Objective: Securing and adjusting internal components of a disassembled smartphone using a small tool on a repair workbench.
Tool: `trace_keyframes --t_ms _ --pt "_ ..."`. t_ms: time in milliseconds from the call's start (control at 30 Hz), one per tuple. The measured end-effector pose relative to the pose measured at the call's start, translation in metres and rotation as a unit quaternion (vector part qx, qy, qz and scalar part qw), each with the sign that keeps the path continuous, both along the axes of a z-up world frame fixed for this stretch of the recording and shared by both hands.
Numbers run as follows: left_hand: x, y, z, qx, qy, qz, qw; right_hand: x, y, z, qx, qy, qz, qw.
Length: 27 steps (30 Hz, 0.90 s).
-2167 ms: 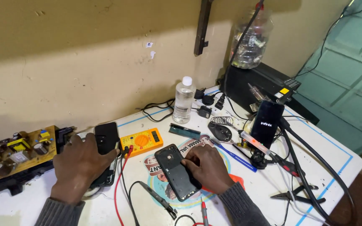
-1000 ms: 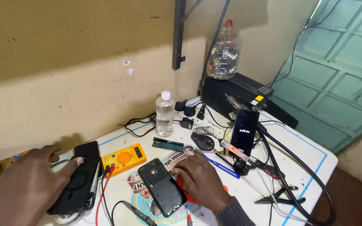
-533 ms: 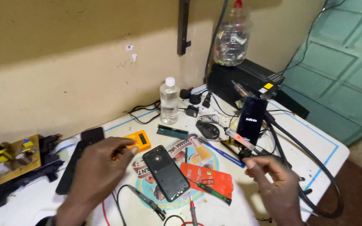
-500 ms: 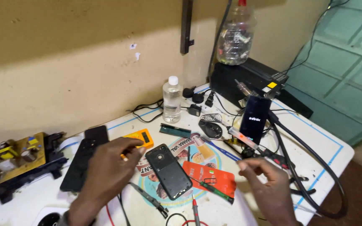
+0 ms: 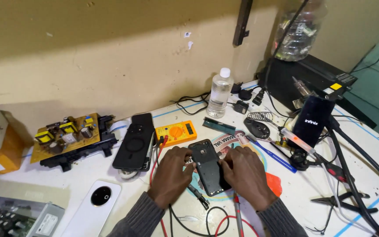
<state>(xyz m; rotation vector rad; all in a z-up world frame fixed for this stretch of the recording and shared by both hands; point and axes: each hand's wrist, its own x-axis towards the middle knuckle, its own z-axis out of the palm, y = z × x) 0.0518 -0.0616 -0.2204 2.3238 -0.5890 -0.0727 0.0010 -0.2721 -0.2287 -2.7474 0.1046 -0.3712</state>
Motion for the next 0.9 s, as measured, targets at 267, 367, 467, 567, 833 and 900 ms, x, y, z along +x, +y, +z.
trace_keyframes --t_ms 267,367,467,567,833,900 --pt "-0.002 0.003 0.013 0.007 0.032 -0.004 0.999 -0.001 0.006 -0.002 0.065 0.027 -0.054 0.996" --pt "0.008 0.015 0.026 -0.013 0.002 0.015 1.0 -0.002 0.007 -0.002 0.072 0.018 -0.071 0.995" --pt "0.024 0.042 0.045 0.045 -0.104 0.087 0.99 0.002 0.007 -0.002 0.059 0.012 -0.08 0.995" --pt "0.044 0.068 0.028 0.183 -0.206 0.183 0.944 0.002 0.01 0.002 0.055 0.019 -0.08 0.995" --pt "0.054 0.078 0.011 0.229 -0.184 0.237 0.926 -0.002 0.002 -0.011 0.048 -0.026 -0.05 0.997" --pt "0.054 0.082 0.016 0.171 -0.136 0.232 0.948 -0.004 0.0 -0.012 0.073 -0.043 -0.033 0.996"
